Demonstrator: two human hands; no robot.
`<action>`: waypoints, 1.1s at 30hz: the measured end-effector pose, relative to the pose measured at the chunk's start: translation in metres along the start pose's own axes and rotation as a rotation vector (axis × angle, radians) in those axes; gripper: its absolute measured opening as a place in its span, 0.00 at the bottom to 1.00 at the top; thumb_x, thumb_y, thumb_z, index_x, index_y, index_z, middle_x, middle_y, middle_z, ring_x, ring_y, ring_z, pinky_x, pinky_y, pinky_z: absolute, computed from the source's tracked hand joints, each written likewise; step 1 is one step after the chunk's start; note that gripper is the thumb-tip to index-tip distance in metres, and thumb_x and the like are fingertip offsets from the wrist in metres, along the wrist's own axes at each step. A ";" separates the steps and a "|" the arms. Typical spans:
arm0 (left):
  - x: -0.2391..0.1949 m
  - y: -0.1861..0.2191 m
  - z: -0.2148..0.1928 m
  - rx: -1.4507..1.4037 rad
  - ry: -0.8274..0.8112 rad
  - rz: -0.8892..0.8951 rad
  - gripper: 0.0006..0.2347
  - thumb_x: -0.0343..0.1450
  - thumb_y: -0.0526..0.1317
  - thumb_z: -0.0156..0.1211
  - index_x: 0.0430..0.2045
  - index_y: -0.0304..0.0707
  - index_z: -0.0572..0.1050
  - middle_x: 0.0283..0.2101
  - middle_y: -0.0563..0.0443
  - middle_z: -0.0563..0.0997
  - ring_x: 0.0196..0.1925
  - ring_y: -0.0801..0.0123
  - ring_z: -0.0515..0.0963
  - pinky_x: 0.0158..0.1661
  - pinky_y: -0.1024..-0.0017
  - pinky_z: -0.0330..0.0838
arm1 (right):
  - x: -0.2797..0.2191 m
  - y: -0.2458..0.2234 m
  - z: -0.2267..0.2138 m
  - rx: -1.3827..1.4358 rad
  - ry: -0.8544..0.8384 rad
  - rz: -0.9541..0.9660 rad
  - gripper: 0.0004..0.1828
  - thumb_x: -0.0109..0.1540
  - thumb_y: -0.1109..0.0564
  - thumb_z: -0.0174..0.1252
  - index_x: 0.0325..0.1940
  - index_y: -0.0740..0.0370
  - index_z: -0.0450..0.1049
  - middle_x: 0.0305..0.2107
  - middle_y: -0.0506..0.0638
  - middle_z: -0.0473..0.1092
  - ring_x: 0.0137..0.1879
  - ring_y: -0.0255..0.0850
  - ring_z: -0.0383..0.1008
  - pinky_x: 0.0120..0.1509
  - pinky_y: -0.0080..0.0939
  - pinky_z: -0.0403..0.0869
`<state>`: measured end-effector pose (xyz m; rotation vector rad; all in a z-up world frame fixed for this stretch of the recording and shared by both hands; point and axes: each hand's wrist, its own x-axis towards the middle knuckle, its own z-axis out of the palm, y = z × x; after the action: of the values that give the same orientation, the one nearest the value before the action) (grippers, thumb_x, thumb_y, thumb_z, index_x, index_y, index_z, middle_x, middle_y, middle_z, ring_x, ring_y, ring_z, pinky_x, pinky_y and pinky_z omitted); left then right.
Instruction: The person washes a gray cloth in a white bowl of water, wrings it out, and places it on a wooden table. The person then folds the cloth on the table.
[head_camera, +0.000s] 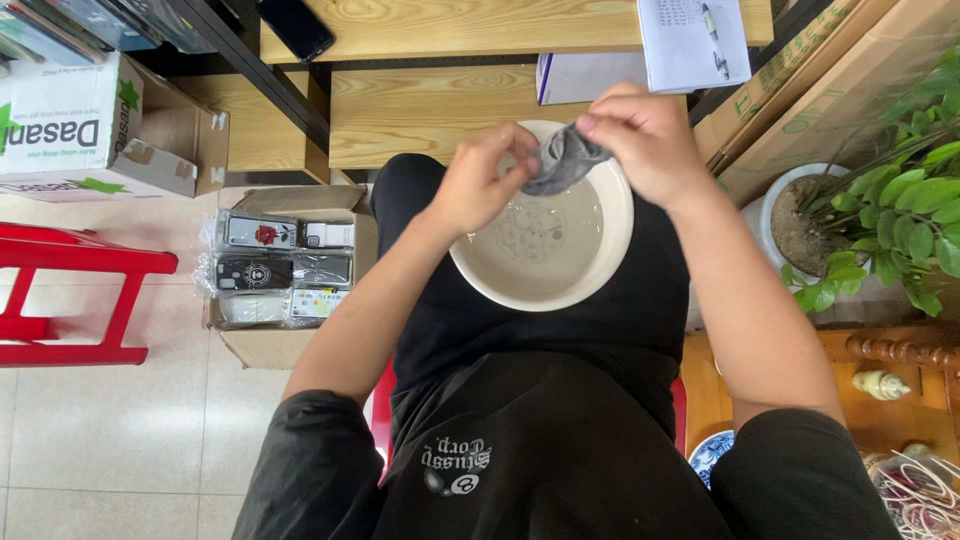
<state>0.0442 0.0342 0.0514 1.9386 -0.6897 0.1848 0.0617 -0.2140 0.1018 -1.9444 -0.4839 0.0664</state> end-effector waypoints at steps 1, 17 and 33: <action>0.005 0.007 -0.009 0.000 0.000 0.002 0.03 0.74 0.34 0.61 0.39 0.41 0.76 0.36 0.54 0.84 0.40 0.65 0.83 0.44 0.67 0.74 | 0.001 -0.014 -0.008 -0.001 0.001 -0.001 0.07 0.71 0.63 0.61 0.40 0.66 0.82 0.37 0.51 0.72 0.46 0.40 0.70 0.55 0.40 0.71; 0.055 0.104 -0.057 0.046 0.036 -0.083 0.04 0.65 0.33 0.59 0.25 0.45 0.71 0.23 0.63 0.68 0.26 0.75 0.63 0.30 0.73 0.61 | 0.015 -0.111 -0.038 -0.365 0.036 -0.346 0.08 0.79 0.64 0.61 0.46 0.67 0.78 0.36 0.49 0.74 0.41 0.38 0.70 0.47 0.40 0.67; 0.045 0.086 -0.046 -0.730 -0.323 0.197 0.14 0.76 0.50 0.58 0.35 0.38 0.76 0.55 0.52 0.67 0.61 0.68 0.66 0.62 0.68 0.59 | 0.048 -0.075 -0.039 -0.663 0.669 -0.675 0.12 0.77 0.62 0.57 0.39 0.68 0.69 0.33 0.57 0.69 0.38 0.54 0.64 0.46 0.53 0.64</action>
<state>0.0421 0.0304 0.1591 1.2048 -0.9962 -0.2420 0.0934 -0.2056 0.1930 -2.1494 -0.7269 -1.2696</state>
